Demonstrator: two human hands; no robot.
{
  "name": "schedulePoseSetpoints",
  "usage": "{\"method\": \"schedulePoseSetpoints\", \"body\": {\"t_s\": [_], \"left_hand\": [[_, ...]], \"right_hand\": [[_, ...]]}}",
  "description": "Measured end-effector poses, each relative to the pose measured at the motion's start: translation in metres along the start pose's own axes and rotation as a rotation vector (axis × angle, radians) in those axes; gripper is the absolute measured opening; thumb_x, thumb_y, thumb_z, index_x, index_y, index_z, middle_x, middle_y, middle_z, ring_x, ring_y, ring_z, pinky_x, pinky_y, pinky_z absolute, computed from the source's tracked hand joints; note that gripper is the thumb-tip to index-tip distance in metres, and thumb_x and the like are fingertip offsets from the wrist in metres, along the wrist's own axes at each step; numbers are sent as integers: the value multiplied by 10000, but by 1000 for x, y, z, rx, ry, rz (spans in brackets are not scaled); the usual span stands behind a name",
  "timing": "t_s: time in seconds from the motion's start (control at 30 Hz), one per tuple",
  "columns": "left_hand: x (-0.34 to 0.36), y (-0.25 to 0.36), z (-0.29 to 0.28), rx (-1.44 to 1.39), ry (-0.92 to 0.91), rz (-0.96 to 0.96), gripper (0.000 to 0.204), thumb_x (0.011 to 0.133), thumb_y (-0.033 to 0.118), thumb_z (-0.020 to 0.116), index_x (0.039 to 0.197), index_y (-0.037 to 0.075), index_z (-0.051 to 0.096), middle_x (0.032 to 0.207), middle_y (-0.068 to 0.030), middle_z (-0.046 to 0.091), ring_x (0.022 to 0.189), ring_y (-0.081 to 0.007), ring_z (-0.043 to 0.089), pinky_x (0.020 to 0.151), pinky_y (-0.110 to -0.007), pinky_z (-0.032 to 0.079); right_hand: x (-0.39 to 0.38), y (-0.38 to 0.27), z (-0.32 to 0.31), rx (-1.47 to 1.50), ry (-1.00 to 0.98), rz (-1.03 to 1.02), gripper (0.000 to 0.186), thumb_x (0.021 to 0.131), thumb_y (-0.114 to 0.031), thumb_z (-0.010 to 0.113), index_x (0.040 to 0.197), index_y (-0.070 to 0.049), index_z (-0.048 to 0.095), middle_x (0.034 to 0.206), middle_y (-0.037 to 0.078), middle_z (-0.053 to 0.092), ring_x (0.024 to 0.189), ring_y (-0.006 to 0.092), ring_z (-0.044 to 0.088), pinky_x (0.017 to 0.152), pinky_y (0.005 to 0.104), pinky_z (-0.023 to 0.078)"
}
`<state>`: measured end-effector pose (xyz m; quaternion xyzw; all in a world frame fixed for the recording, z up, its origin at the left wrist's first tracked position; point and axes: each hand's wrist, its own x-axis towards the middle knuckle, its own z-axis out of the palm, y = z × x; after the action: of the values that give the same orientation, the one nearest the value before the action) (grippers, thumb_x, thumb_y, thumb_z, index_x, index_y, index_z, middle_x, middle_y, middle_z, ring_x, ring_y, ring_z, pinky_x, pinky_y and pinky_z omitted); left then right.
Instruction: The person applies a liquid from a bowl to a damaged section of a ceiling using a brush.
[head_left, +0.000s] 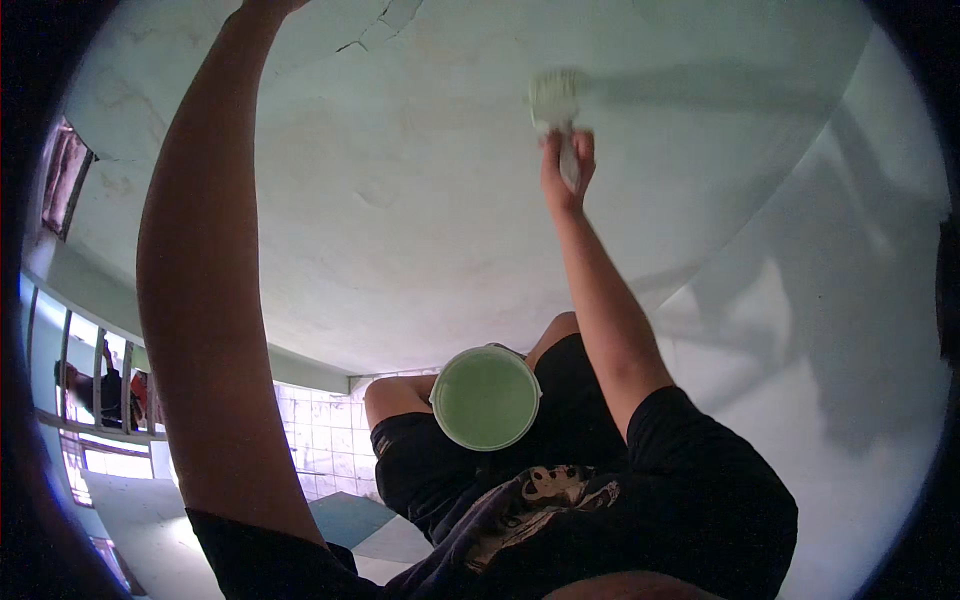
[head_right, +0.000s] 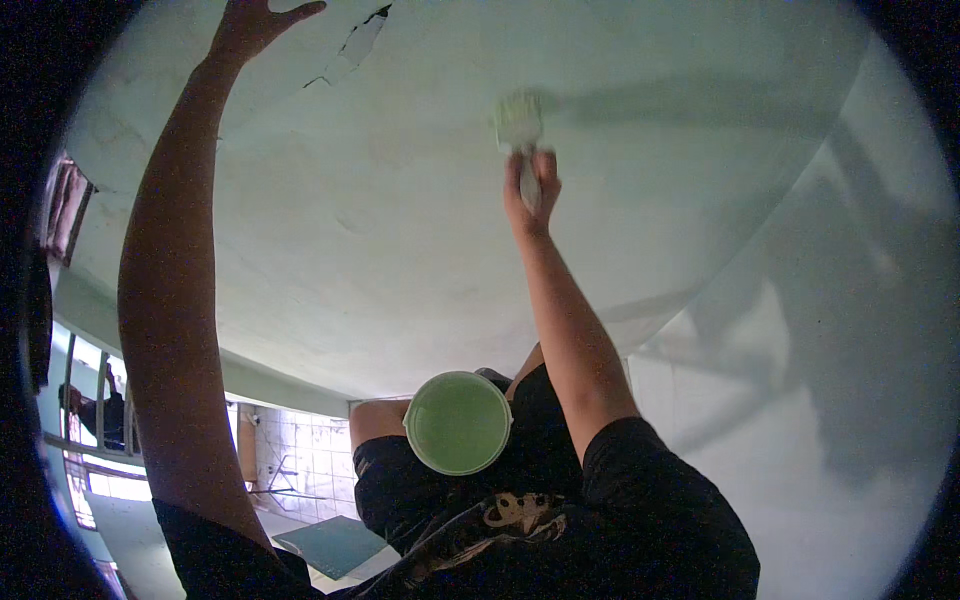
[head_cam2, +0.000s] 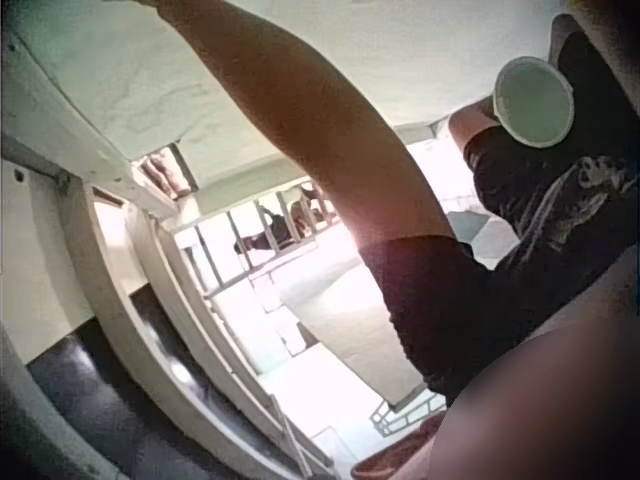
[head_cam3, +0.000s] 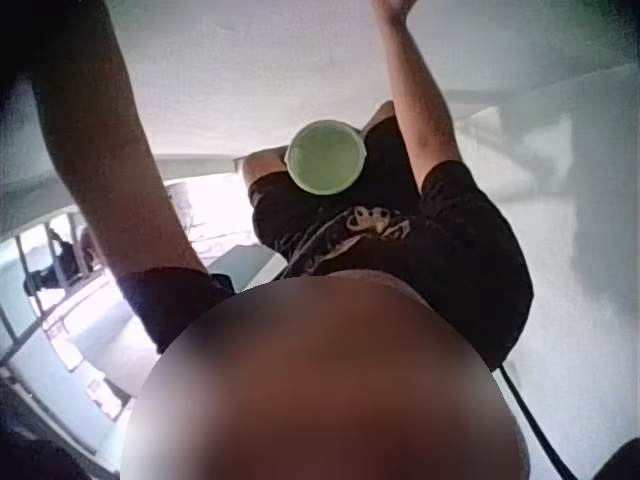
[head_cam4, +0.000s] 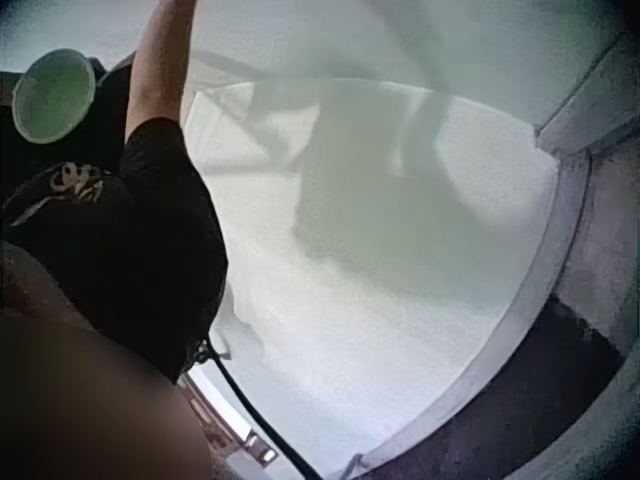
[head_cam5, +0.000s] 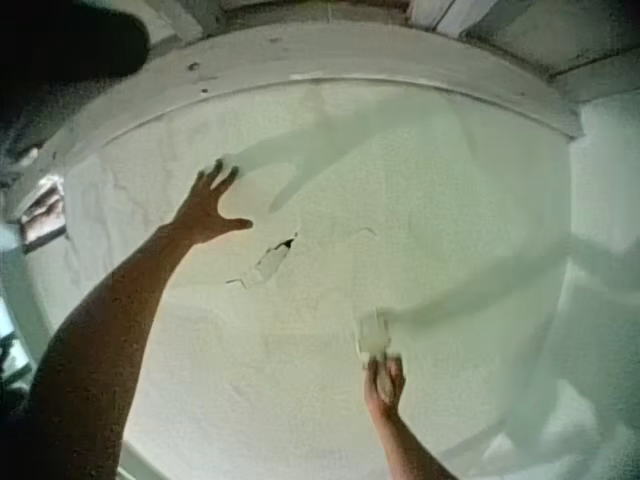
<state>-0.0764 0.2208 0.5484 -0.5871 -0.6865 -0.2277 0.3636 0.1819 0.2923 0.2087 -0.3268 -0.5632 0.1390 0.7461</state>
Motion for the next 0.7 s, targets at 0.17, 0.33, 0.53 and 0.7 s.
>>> {"method": "schedulePoseSetpoints", "body": {"t_s": [0.17, 0.33, 0.53, 0.7], "left_hand": [[-3, 1, -2, 26, -49, 6, 1083, 681, 564, 749, 1496, 244, 111, 1562, -89, -17, 1422, -356, 13, 1140, -517, 177], [-7, -7, 7, 75, -16, 60, 1083, 679, 575, 742, 1497, 212, 133, 1558, -131, 6, 1419, -371, 27, 1146, -498, 147], [-7, 0, 0, 43, -57, 26, 1080, 683, 581, 734, 1495, 178, 145, 1551, -162, 23, 1424, -346, 33, 1160, -468, 103], [2, -11, 15, 57, 45, 141, 1084, 683, 593, 729, 1494, 167, 148, 1552, -156, 26, 1424, -346, 29, 1159, -469, 109]], "right_hand": [[-107, 56, -33, -142, -106, 176, 176, 887, -131, 599, 868, -29, 458, 696, 44, 549, 643, 117, 534, 612, 262, 457], [-78, 24, -17, -68, 61, 145, 137, 877, -118, 600, 912, -20, 511, 788, 59, 585, 683, 113, 551, 621, 275, 476], [129, -81, 40, 76, 162, 31, 163, 832, -95, 603, 929, -13, 501, 822, 89, 598, 679, 152, 607, 544, 321, 510], [163, -142, 29, 579, 162, -155, 136, 856, -91, 595, 845, -24, 478, 759, 90, 592, 688, 166, 639, 552, 319, 516]]}}
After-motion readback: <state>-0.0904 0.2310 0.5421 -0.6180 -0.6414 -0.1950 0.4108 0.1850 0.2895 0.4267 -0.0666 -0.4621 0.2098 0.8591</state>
